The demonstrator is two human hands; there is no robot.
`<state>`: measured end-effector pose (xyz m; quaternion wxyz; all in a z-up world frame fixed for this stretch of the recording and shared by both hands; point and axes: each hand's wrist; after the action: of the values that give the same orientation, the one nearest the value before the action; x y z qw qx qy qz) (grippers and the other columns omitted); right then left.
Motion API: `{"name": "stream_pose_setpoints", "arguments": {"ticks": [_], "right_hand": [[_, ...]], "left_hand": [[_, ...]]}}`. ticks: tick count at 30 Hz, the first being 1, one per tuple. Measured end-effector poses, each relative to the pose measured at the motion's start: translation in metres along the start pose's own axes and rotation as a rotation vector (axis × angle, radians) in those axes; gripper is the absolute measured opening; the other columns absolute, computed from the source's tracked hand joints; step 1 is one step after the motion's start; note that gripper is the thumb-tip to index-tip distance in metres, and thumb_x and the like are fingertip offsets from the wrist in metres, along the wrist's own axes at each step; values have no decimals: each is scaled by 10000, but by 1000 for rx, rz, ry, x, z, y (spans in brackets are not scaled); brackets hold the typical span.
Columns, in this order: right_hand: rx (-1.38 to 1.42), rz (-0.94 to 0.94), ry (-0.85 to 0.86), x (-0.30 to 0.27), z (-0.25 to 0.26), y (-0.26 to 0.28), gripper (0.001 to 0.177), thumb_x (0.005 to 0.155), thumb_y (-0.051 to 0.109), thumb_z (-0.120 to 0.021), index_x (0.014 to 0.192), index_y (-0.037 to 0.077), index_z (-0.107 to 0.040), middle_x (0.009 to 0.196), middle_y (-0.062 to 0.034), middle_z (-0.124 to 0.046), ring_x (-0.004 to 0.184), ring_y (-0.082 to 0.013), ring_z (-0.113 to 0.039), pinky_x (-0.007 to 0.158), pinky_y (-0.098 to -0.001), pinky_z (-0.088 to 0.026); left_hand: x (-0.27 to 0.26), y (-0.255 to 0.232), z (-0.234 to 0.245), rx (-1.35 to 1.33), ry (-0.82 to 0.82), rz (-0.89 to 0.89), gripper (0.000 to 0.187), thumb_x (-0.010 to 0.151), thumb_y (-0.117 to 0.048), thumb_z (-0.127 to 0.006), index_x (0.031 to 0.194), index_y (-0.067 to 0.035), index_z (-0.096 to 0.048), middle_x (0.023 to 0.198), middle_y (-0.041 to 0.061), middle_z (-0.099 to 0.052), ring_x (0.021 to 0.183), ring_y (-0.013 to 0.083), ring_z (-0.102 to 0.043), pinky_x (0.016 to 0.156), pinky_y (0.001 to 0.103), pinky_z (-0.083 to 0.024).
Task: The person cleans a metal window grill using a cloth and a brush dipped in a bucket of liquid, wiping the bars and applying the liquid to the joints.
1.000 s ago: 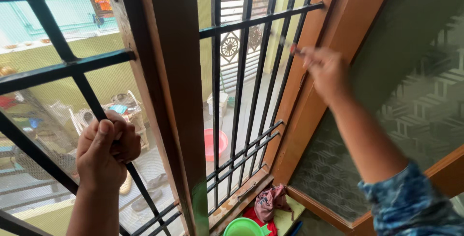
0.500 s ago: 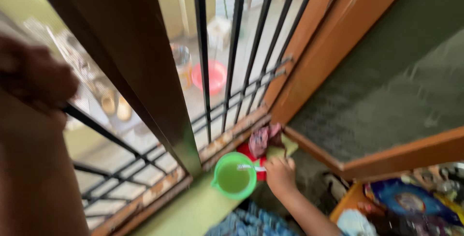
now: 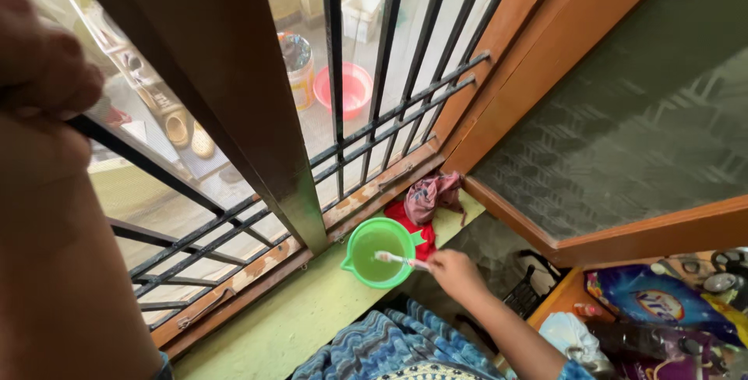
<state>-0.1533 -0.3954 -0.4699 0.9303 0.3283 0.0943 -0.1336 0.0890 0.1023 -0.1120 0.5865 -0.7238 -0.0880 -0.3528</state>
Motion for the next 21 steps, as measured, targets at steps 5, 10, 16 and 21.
{"name": "stream_pose_setpoints", "arguments": {"ticks": [5, 10, 16, 21], "right_hand": [[265, 47, 15, -5, -25, -57, 126, 862, 153, -701, 849, 35, -744, 715, -121, -758, 564, -241, -721, 524, -380, -555], [215, -196, 254, 2, 23, -23, 164, 935, 183, -704, 1007, 36, -717, 695, -54, -771, 492, -119, -674, 424, -301, -522], [201, 689, -542, 20, 280, 172, 312, 986, 175, -652, 1254, 21, -693, 1095, -101, -754, 935, -158, -715, 790, -333, -581], [-656, 934, -1316, 1, 443, 317, 422, 1040, 40, -669, 1438, 179, -681, 993, -95, -616, 840, -286, -637, 703, -400, -531]], "left_hand": [[8, -57, -65, -188, -195, -111, 504, 1229, -401, -474, 834, -107, -366, 635, 30, -292, 510, 121, -252, 487, 277, -179], [23, -91, -97, -79, -182, -232, 453, 1162, -441, -597, 891, -95, -490, 562, 37, -429, 396, 64, -284, 395, 237, -171], [21, -97, -109, -57, -412, -211, 457, 1138, -433, -612, 871, -78, -504, 680, 13, -460, 496, 56, -321, 449, 227, -212], [21, -104, -109, -4, -369, -161, 411, 1130, -446, -575, 911, -108, -496, 637, -32, -423, 544, 53, -325, 492, 225, -236]]}}
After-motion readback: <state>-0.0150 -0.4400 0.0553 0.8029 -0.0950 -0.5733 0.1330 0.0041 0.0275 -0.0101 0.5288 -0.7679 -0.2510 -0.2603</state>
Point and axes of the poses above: each hand's wrist, its own x-axis towards the middle knuckle, its own z-axis out of the back of the hand, y = z × x
